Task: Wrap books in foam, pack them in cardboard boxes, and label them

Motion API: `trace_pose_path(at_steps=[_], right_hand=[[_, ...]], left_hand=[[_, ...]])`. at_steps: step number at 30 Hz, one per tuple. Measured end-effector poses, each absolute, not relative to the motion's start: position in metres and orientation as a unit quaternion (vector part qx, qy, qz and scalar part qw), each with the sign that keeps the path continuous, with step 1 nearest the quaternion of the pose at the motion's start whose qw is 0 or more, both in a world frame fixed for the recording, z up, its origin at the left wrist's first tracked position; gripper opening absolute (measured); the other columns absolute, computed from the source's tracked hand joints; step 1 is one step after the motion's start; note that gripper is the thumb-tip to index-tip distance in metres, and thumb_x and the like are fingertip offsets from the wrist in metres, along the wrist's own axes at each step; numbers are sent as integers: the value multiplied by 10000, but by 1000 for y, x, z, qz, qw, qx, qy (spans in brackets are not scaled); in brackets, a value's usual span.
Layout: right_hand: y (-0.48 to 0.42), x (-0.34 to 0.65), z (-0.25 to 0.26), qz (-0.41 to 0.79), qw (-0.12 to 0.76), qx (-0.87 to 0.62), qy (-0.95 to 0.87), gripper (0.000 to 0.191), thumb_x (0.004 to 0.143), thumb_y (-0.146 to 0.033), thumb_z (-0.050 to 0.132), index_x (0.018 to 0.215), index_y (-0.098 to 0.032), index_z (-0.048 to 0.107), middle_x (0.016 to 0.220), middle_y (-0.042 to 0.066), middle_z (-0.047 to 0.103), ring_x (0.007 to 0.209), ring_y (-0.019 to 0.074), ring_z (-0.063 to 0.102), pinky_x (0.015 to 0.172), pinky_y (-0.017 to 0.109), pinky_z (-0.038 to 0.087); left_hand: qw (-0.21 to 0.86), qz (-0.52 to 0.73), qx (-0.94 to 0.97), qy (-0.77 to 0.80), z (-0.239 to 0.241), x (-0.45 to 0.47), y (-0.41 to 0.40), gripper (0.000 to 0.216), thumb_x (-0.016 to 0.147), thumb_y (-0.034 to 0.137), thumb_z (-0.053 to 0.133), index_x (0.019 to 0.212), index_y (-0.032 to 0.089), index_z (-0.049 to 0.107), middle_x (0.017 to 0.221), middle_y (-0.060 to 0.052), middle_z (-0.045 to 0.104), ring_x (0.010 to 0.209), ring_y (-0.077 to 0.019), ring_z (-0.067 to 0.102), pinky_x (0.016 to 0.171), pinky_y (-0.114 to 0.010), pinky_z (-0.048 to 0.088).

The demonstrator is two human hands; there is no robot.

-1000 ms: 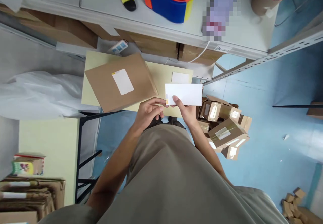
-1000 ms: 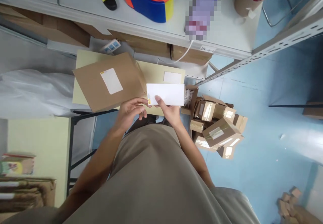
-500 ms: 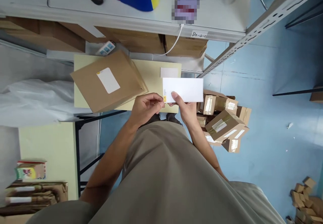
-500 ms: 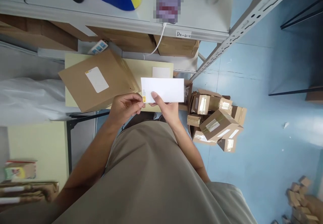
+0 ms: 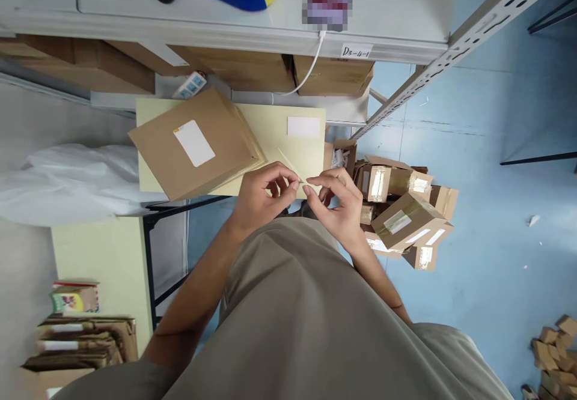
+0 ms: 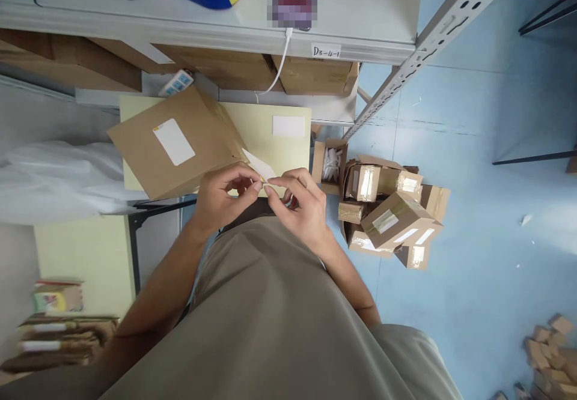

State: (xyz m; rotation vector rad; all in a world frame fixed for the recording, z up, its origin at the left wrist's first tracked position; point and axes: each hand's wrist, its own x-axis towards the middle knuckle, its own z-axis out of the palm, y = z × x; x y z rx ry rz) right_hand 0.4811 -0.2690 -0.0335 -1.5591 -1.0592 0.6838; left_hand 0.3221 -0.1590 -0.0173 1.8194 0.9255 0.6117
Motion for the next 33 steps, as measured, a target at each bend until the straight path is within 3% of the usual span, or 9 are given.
trace_pose_path(at_steps=[4,11,22,27,33], right_hand=[[-266,483,-43,257,506,-661,-491,106,1101,-325,712,1100,-282,809,1031,35,710,681,123,607,592,289,532],[-270,487,-53,255,457,-685,-507,131,1126,-348,673,1105,-262,770,1074,38,717,690,120,621,596,278,506],[-270,507,-62,297,499,-684,-441,146,1077,-339,671,963,-251,693,1009,19,692,674,118,584,588,279,492],[-271,511,-62,337,497,-676,-428,148,1047,-411,740,1028,-265,739,1066,30,719,688,126,599,589,288,520],[-271,521,-70,321,525,-664,-425,148,1072,-330,668,953,-249,702,1000,14,697,694,119,603,619,279,515]], left_hand=[[476,231,766,365,-19,326,-160,88,968,257,707,893,218,734,833,1,748,657,-111,639,589,-231,510],[471,215,775,363,-30,331,-159,80,953,216,689,885,218,729,828,8,759,647,-104,643,588,-230,498],[477,165,776,377,-34,345,-148,95,907,278,712,830,223,708,805,-3,742,646,-126,637,579,-247,496],[477,153,785,365,-33,353,-146,91,912,282,712,840,226,718,808,-2,742,638,-123,627,588,-248,502],[465,138,803,346,-36,365,-145,75,895,237,692,822,223,707,812,-1,750,640,-120,636,586,-244,504]])
